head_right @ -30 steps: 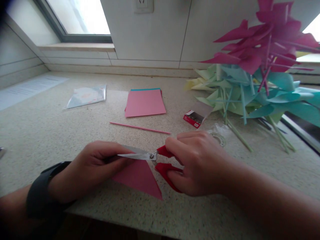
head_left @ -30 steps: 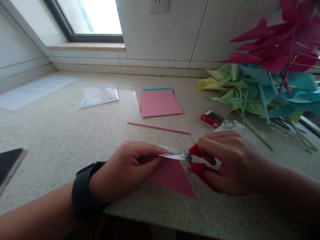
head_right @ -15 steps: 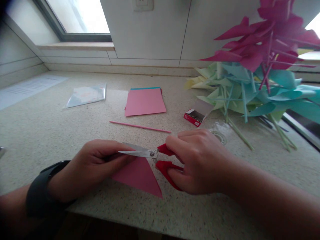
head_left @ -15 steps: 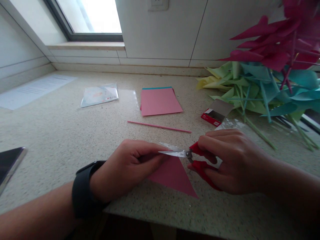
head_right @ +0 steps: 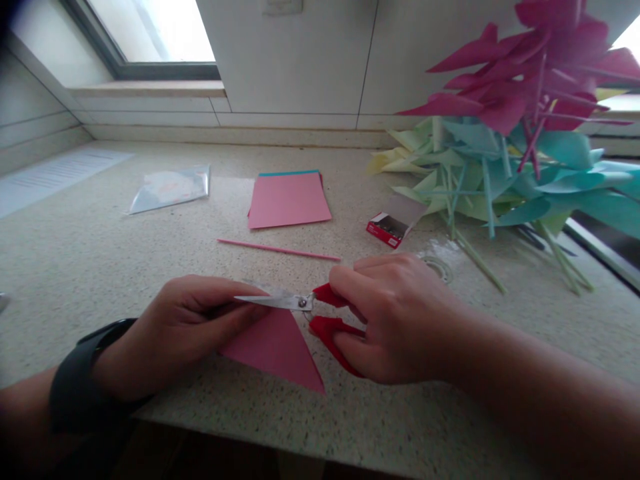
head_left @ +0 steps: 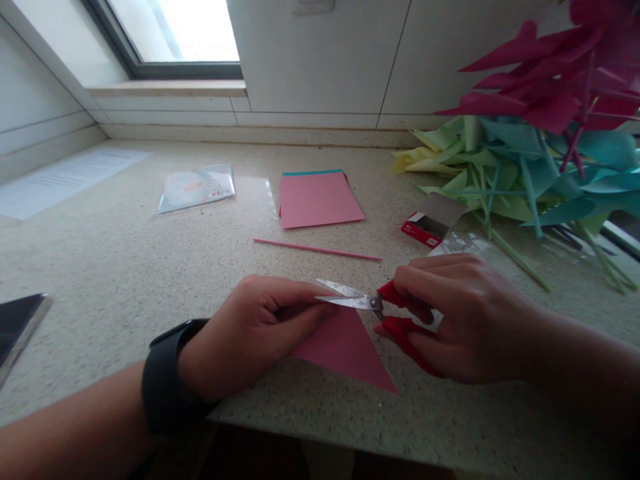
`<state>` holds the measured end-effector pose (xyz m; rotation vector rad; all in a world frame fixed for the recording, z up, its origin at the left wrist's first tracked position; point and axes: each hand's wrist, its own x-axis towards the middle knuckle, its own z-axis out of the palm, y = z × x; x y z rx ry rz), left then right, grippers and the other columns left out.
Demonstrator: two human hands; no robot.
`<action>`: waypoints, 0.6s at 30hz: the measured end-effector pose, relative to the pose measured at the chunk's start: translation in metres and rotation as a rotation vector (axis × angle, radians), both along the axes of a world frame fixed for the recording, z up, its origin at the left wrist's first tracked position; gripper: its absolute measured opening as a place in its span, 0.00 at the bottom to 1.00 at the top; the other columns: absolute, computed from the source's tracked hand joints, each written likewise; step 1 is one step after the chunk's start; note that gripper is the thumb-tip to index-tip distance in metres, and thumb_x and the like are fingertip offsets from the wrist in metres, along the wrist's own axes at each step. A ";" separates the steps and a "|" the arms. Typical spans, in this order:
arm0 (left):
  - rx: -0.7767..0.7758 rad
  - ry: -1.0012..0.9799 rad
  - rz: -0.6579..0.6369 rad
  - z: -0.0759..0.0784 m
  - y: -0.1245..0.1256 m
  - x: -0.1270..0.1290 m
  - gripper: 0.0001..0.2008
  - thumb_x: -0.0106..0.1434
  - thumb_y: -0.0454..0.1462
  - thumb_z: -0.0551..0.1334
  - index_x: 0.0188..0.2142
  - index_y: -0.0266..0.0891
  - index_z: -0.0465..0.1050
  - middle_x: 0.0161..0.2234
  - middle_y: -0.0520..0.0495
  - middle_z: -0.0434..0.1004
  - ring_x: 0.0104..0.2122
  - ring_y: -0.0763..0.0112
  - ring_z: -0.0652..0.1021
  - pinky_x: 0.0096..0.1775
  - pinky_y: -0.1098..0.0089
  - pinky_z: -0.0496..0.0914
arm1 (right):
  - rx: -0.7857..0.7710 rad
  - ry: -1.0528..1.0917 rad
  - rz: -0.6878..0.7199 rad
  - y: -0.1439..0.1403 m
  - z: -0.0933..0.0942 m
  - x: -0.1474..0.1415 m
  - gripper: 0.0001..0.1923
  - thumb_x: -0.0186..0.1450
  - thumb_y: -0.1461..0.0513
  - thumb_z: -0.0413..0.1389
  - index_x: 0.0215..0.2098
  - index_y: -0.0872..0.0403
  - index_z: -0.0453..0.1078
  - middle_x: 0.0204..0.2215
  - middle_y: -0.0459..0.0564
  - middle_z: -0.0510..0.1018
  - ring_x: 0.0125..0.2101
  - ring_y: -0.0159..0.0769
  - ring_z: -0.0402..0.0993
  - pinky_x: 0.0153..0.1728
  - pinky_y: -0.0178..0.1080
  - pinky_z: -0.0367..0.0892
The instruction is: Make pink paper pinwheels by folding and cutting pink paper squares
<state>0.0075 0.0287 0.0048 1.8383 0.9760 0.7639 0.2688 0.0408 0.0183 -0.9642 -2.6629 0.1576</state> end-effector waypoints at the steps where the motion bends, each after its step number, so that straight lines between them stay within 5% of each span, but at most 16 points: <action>1: -0.007 -0.003 0.002 0.000 0.000 0.000 0.13 0.69 0.36 0.62 0.50 0.48 0.82 0.38 0.51 0.86 0.34 0.71 0.81 0.35 0.76 0.74 | -0.005 -0.005 0.000 0.000 0.000 0.000 0.07 0.64 0.60 0.55 0.29 0.52 0.63 0.20 0.43 0.66 0.20 0.32 0.58 0.25 0.38 0.47; 18: -0.005 0.028 0.039 -0.001 0.000 0.001 0.09 0.68 0.38 0.63 0.43 0.43 0.84 0.37 0.51 0.86 0.34 0.69 0.82 0.36 0.73 0.75 | 0.034 0.002 0.011 0.002 0.000 0.001 0.15 0.68 0.59 0.52 0.24 0.51 0.58 0.17 0.42 0.62 0.18 0.30 0.55 0.24 0.39 0.45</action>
